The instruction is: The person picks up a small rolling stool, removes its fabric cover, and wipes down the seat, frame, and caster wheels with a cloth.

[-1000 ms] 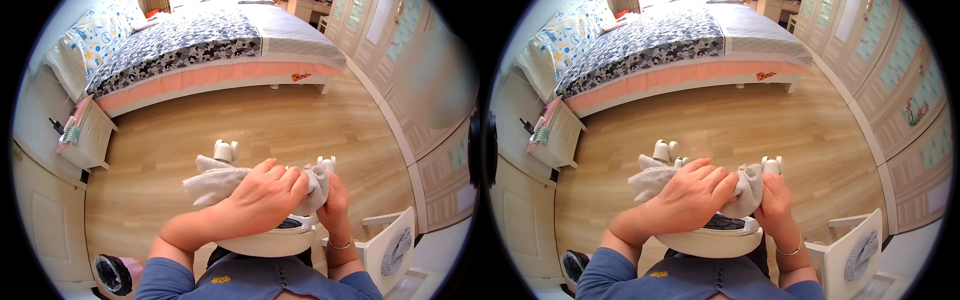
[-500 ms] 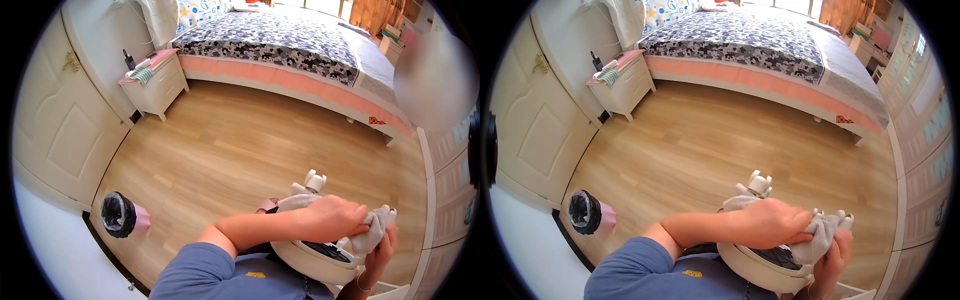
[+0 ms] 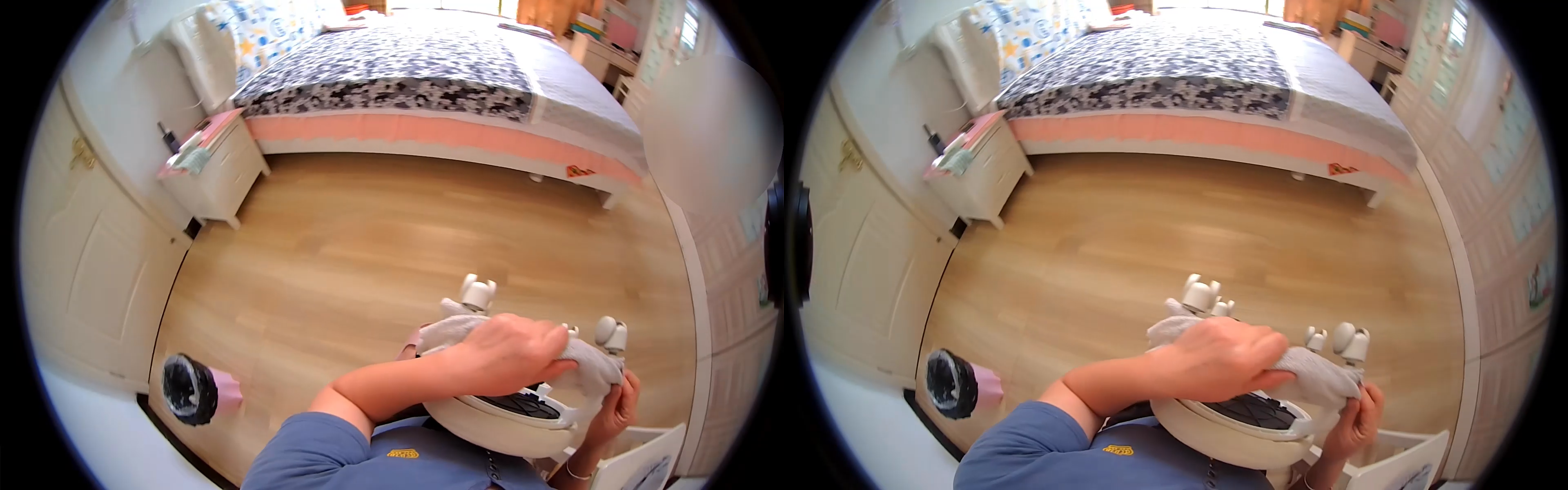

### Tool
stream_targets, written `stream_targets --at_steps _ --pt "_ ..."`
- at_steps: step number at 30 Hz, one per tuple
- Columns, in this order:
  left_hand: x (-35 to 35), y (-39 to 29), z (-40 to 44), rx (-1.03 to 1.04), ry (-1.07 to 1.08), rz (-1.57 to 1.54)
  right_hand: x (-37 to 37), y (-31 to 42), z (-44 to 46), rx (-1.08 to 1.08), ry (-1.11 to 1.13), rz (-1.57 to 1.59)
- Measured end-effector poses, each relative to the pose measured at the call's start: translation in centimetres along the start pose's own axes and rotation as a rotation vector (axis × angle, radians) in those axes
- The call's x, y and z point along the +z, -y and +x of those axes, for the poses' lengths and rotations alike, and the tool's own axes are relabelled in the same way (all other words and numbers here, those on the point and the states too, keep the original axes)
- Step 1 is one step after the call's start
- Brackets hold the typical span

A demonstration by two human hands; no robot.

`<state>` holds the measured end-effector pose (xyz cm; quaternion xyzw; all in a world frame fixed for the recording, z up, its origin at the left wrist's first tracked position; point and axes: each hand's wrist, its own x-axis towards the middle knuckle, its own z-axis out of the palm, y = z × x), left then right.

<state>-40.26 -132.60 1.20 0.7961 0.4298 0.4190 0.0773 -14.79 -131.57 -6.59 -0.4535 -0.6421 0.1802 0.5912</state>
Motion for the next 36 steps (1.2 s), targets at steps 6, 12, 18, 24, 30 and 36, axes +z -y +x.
stream_targets --at_steps 6,12,18,24,30,36 --pt "0.2 0.1 0.8 0.081 0.018 0.131 1.1 -0.4 1.6 -0.078 0.022 -0.141" --pt "0.2 0.0 1.0 0.106 0.011 0.131 2.6 -2.8 0.8 0.093 0.086 0.179" --pt "1.6 -1.9 2.6 0.245 0.182 0.441 4.9 0.5 1.7 -0.049 0.232 0.349" --pt "2.4 -1.6 3.1 0.237 0.247 0.403 4.1 0.5 2.0 -0.097 0.257 0.167" --pt "-0.8 0.5 1.3 0.082 0.229 0.144 3.0 -0.4 0.8 -0.078 0.176 0.068" --pt "-2.3 2.7 -1.7 0.036 0.169 0.035 3.5 0.3 1.1 -0.163 0.238 0.184"
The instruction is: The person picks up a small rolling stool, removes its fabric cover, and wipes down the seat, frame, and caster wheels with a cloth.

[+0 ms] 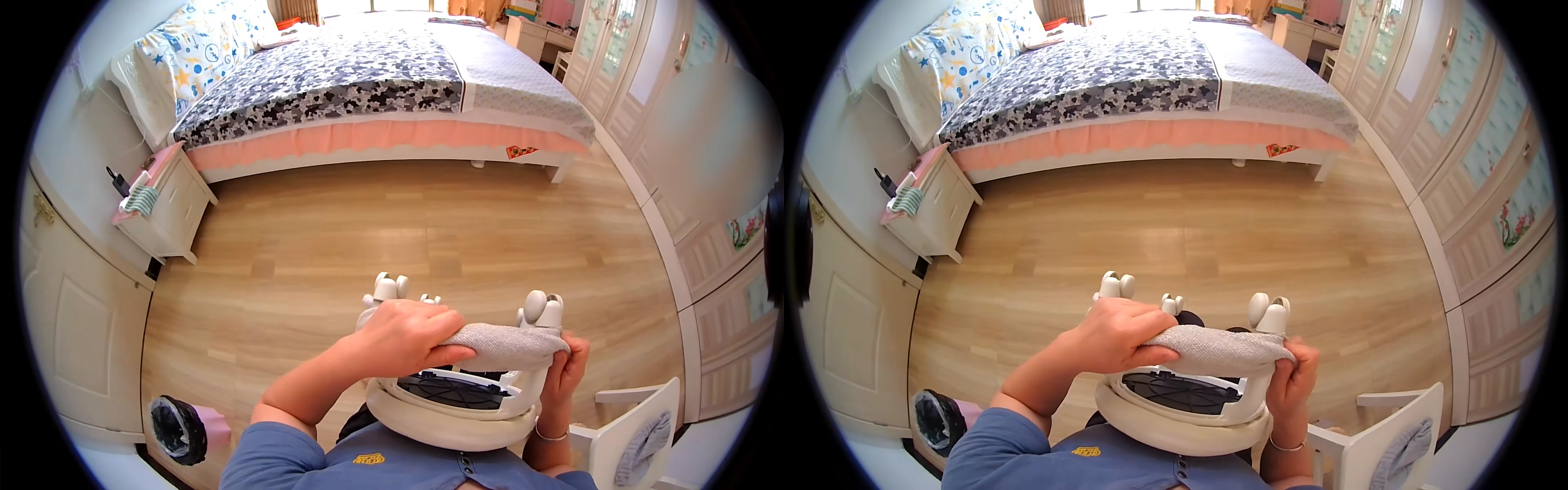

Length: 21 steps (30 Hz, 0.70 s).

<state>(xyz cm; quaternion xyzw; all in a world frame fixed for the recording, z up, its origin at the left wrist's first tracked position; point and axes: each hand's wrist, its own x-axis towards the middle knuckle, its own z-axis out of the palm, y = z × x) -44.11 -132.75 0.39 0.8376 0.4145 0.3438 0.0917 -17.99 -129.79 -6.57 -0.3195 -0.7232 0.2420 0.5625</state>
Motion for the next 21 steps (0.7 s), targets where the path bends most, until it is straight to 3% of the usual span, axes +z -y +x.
stream_targets --at_steps 4,7,10,18,21 --pt "0.2 -1.7 1.3 0.015 -0.019 0.090 0.4 0.1 0.5 0.014 0.007 0.036" --pt "1.4 -4.5 3.3 0.123 -0.014 0.440 1.0 0.5 0.8 -0.036 0.073 0.028" --pt "2.9 -5.3 3.7 0.105 -0.038 0.565 1.3 1.3 1.4 -0.021 0.067 0.076" --pt "2.0 -3.4 4.0 0.113 -0.071 0.326 -1.5 -4.4 -1.6 0.057 -0.009 -0.069" --pt "2.4 -3.9 4.2 0.127 -0.094 0.349 -1.6 -5.6 -2.3 0.077 -0.018 0.083"
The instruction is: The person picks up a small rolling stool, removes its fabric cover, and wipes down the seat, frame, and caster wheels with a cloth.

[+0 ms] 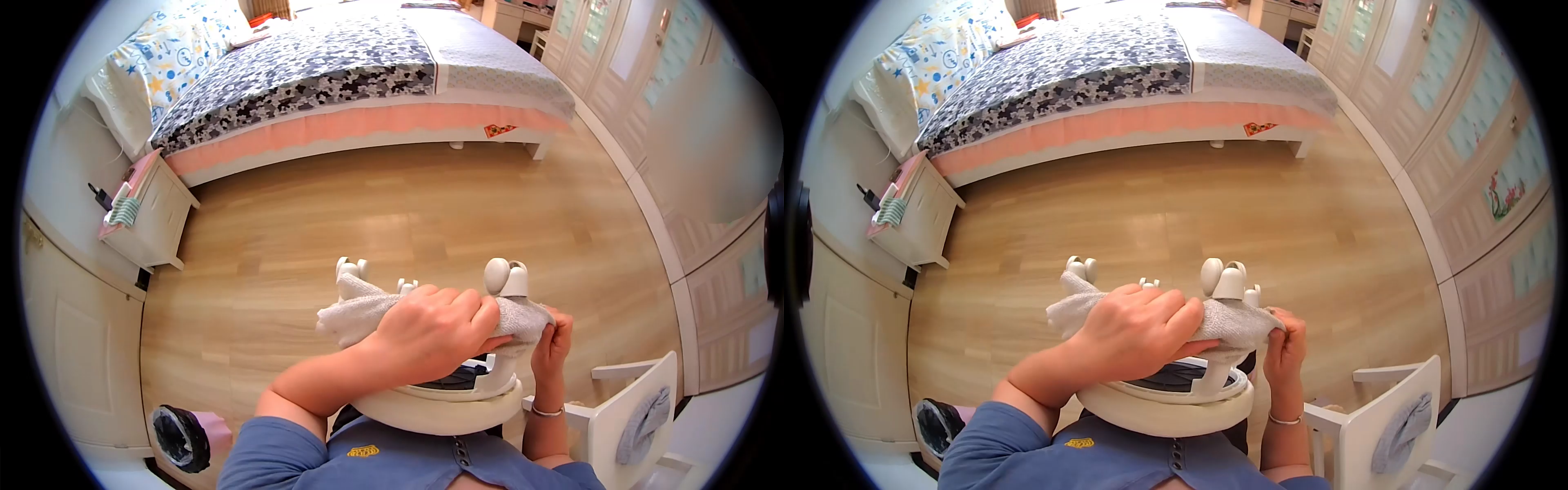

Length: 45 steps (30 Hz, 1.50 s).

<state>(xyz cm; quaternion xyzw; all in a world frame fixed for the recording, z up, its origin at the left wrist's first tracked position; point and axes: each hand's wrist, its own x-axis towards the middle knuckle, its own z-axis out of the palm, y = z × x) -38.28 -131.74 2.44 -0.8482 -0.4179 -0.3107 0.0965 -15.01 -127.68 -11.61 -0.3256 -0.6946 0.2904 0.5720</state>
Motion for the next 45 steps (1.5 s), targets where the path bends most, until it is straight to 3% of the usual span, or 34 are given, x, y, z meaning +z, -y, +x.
stream_targets --at_steps 5,7,12,13,15,17,20,23,28,31,33,35,39,41,45 --pt "-0.7 -0.6 0.3 0.018 0.050 -0.001 -0.2 0.4 -1.0 0.064 0.066 -0.018" --pt "-1.3 -0.6 0.2 0.027 0.097 -0.001 0.1 1.7 -0.7 0.003 -0.026 0.003" --pt "-1.6 0.5 -0.4 -0.040 -0.209 -0.202 -0.8 7.1 3.3 -0.091 -0.052 -0.080" --pt "-1.2 1.0 -0.8 -0.039 -0.213 -0.206 -0.8 7.8 3.9 -0.093 -0.051 -0.086" --pt "-0.3 2.3 -2.3 -0.139 -0.179 -0.237 -0.2 8.8 5.1 -0.147 0.168 -0.376" --pt "0.1 3.1 -3.5 -0.181 -0.159 -0.253 1.6 8.9 5.8 -0.203 0.177 -0.349" --pt "0.0 2.7 -4.7 -0.286 -0.410 -0.172 3.8 9.0 5.8 -0.262 0.205 -0.332" --pt "-1.5 1.8 -4.8 -0.126 -0.441 -0.063 4.9 9.6 6.6 -0.336 0.233 -0.316" --pt "-4.2 0.9 -3.1 0.040 -0.042 0.054 5.5 10.2 6.8 -0.384 0.270 -0.338" --pt "-3.5 0.4 -2.1 -0.077 0.017 -0.014 5.8 10.7 7.0 -0.364 0.282 -0.332" --pt "-3.6 0.7 -1.7 -0.051 0.050 -0.074 5.6 10.2 6.9 -0.375 0.238 -0.340" --pt "-4.3 0.4 -1.3 -0.081 0.223 -0.119 4.7 9.9 6.5 -0.379 0.227 -0.409" --pt "-3.4 0.5 -2.3 -0.039 0.146 -0.046 2.1 8.6 5.2 -0.363 0.127 -0.533" --pt "-4.0 0.6 -2.2 -0.098 0.155 -0.048 1.2 6.5 4.1 -0.179 0.016 -0.521" --pt "-3.9 0.5 -2.1 -0.145 0.131 -0.081 0.7 6.1 3.6 -0.084 0.064 -0.340"
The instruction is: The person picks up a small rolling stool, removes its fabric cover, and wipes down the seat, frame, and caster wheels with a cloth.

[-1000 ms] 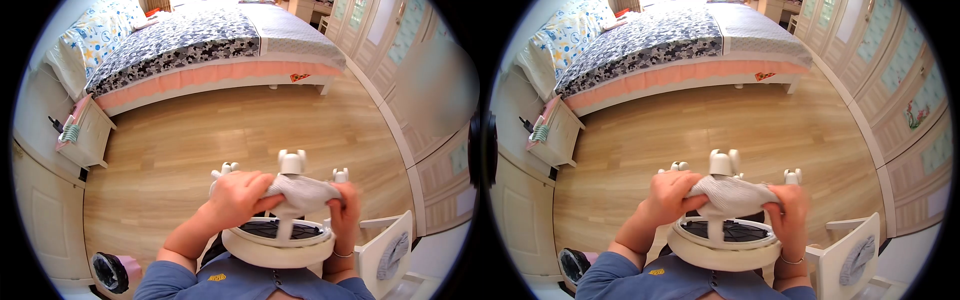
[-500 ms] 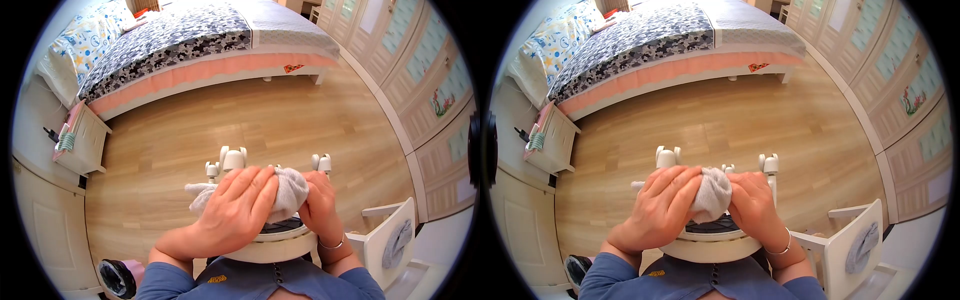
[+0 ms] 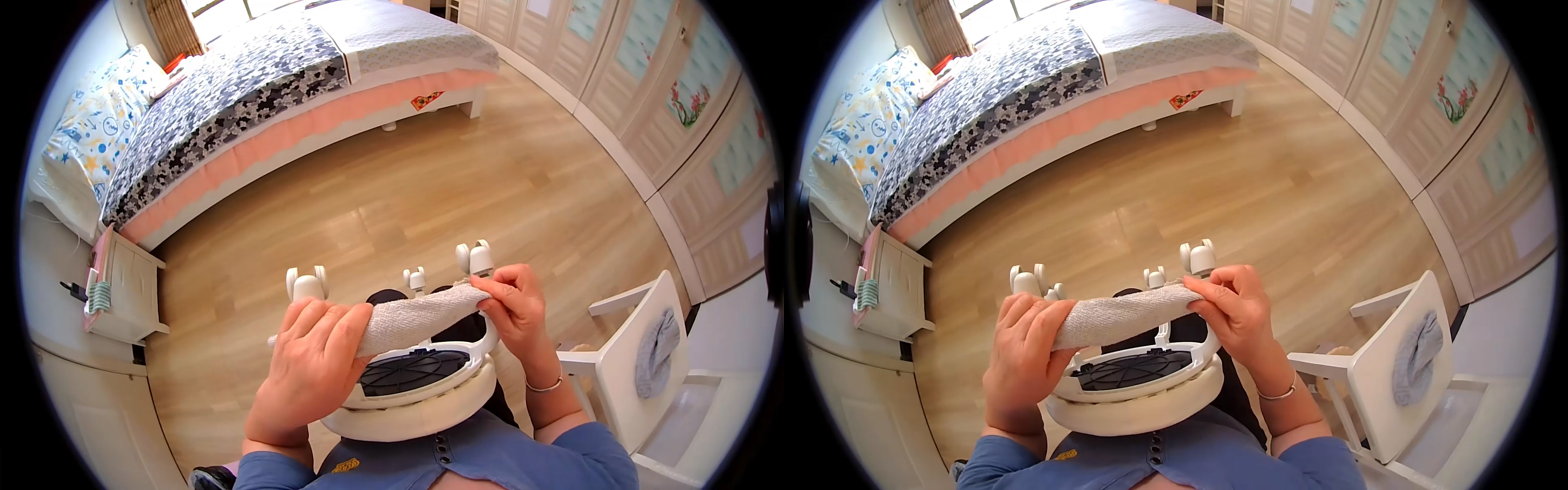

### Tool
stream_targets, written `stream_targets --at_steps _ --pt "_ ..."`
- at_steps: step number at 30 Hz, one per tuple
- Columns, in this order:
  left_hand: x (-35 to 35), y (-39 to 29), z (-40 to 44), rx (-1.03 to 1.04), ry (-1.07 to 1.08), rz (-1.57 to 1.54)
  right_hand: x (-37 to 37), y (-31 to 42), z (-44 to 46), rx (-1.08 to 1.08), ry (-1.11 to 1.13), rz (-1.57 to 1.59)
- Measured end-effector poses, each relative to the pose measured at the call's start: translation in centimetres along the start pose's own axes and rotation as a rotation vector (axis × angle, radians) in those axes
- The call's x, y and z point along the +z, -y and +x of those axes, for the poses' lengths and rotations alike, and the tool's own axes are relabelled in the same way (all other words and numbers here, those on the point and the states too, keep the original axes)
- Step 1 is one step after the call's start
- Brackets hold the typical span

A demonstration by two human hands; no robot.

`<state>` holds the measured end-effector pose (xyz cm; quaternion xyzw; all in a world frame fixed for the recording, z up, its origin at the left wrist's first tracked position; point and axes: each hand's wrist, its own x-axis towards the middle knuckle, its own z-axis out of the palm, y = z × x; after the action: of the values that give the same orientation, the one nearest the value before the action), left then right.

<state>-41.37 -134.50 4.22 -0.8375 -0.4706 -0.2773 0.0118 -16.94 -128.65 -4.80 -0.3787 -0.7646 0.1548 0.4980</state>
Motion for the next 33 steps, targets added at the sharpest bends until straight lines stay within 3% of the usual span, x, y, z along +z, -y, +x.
stream_targets --at_steps 4,11,14,26,27,31,33 --pt "0.1 -0.1 0.2 -0.021 -0.006 0.030 0.2 1.3 0.7 -0.019 0.008 0.014" --pt "0.5 -1.4 1.7 -0.098 0.044 -0.026 2.7 4.2 2.4 -0.349 0.060 -0.078" --pt "0.0 -0.5 1.6 -0.125 0.103 -0.013 3.7 4.5 2.2 -0.329 0.032 -0.076" --pt "-0.3 0.9 -0.4 -0.158 -0.021 -0.095 4.2 6.6 0.7 -0.336 0.125 0.185" --pt "-0.4 1.0 -0.5 -0.172 -0.036 -0.095 4.8 6.6 0.7 -0.387 0.020 0.219" --pt "-0.5 0.4 -0.2 -0.177 -0.096 -0.152 3.6 6.4 0.2 -0.427 -0.047 0.216" --pt "-0.9 -0.8 0.5 -0.311 -0.177 -0.185 2.2 5.9 0.1 -0.409 -0.088 0.137"
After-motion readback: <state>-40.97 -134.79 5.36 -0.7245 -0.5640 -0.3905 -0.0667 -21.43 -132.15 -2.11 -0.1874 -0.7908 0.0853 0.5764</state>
